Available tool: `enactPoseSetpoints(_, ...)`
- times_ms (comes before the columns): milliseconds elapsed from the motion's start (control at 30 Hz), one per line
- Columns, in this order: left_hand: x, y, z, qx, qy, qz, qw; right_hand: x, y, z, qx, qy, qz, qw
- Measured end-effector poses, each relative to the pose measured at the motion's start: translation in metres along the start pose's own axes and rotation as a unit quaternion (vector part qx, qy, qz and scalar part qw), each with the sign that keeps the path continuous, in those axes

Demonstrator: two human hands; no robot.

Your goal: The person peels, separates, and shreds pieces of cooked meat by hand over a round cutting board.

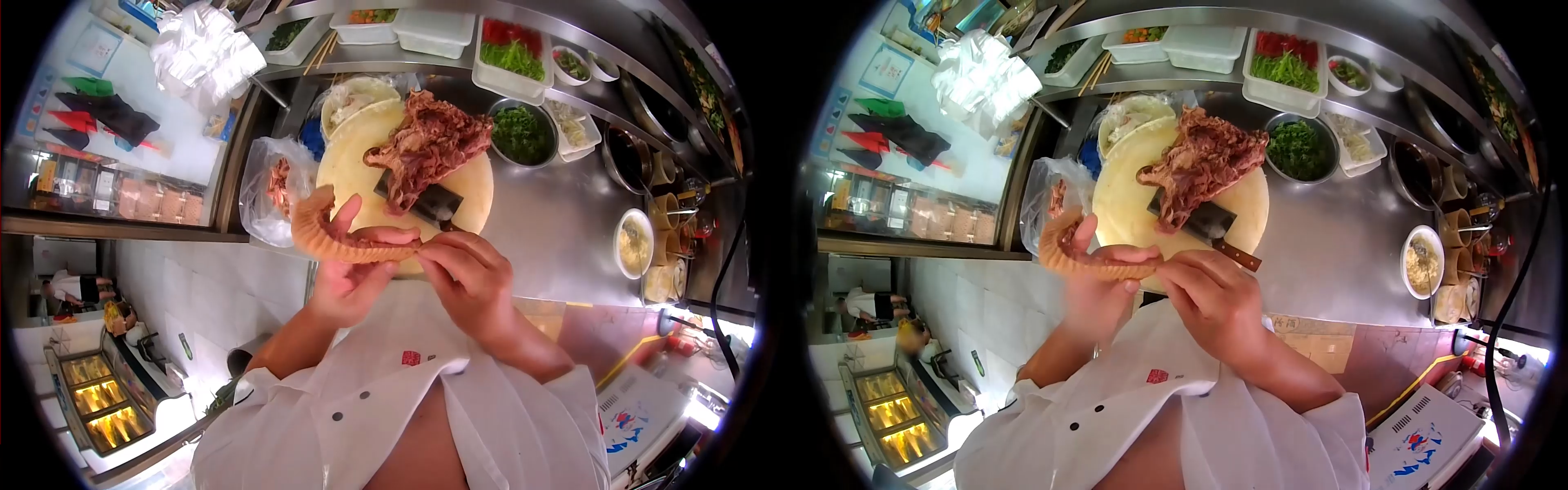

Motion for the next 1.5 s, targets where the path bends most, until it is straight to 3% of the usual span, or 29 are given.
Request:
enactPoseSetpoints(467,0.011,0.001,-0.012,0.02,-0.061,0.003,0.998,-0.005,0.012,-0.014,0.013,0.02,0.014,1.0)
enactPoseSetpoints(867,-0.014,0.0,-0.015,0.087,0.047,-0.007,0.995,0.004,0.016,-0.02,0.025,0.006,0.016,1.0)
enactPoseSetpoints(1267,-0.028,0.001,-0.024,0.123,0.043,0.054,0.99,0.017,0.009,-0.023,0.03,0.009,0.017,0.999)
enactPoseSetpoints(1367,-0.034,0.004,-0.026,0.18,0.056,0.133,0.973,0.027,0.005,-0.021,0.029,-0.017,0.007,0.999)
enactPoseSetpoints(1500,-0.027,0.012,-0.033,0.177,0.009,0.117,0.977,0.056,-0.003,-0.012,0.03,-0.104,-0.142,0.984)
Point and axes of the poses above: each hand's wrist, its own z-axis away from the middle knuckle, its own y-axis out of the back of the hand, x = y × z, the point moved 9 cm from there along -z, towards the middle knuckle, and after that the axes turned 10 degrees about -x, right-handed, at the moved point
